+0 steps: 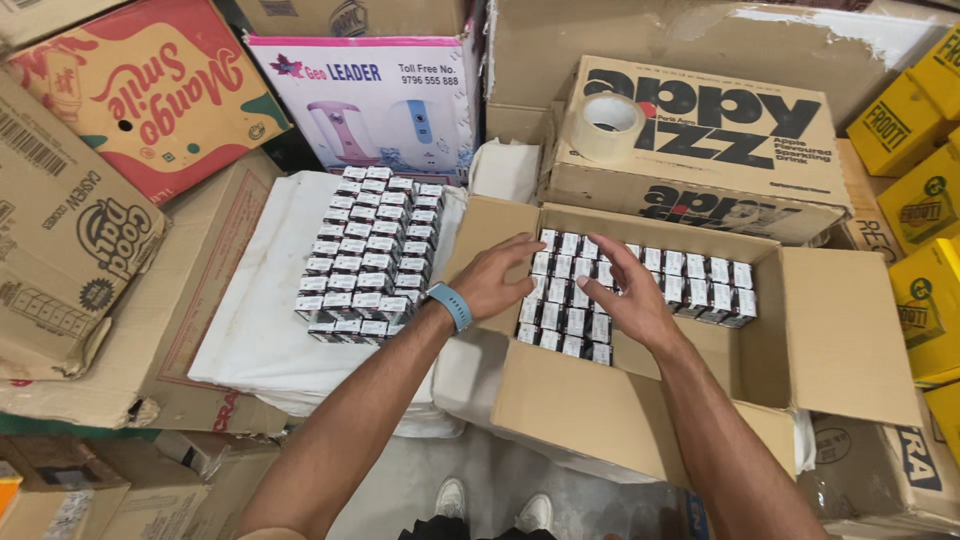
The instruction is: The person repeatedly picks up small rectangular boxes from a stack and places them into a larger cardboard box. The person arranges the boxes in neat rows inside the larger container.
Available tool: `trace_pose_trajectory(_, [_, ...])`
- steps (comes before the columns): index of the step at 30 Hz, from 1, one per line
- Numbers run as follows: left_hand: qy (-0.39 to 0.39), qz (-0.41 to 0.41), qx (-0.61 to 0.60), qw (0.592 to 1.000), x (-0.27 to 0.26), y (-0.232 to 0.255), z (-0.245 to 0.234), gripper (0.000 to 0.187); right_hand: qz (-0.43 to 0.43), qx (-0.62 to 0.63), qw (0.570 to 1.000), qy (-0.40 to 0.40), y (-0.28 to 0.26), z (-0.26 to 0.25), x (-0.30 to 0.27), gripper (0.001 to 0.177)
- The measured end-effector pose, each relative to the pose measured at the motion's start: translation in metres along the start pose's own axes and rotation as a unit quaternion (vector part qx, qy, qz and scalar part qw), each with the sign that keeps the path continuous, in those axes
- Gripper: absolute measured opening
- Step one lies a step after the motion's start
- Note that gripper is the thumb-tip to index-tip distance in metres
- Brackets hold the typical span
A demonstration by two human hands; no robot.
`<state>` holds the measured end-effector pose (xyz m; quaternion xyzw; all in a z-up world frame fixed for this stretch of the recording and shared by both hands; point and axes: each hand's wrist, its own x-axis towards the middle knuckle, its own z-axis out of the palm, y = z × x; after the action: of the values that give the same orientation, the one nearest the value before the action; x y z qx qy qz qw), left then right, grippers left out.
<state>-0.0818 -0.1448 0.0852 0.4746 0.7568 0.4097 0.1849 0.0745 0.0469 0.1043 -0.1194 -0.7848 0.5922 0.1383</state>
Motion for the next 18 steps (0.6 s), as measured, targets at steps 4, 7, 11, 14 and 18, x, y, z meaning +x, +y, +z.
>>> trace_pose_trajectory(4, [0.019,-0.021,0.004,1.0,-0.025,-0.041,-0.032,0.06,-0.006,-0.013,1.0,0.007,-0.005,0.039,0.015,0.061])
trace_pose_trajectory(7, [0.035,-0.019,0.024,0.999,-0.045,-0.055,-0.06,0.058,-0.014,-0.007,1.0,-0.004,-0.002,0.073,0.027,0.059])
trace_pose_trajectory(11, [0.059,-0.04,0.031,0.997,-0.075,-0.061,-0.093,0.052,-0.029,-0.017,0.999,-0.036,-0.019,0.117,0.034,0.058])
trace_pose_trajectory(14, [0.074,-0.062,0.037,0.995,-0.094,-0.075,-0.109,0.048,-0.035,-0.03,0.998,-0.051,-0.018,0.147,0.039,0.056])
trace_pose_trajectory(18, [0.085,-0.064,0.088,0.99,-0.113,-0.108,-0.118,0.039,-0.083,-0.091,0.991,-0.056,-0.011,0.185,0.048,0.049])
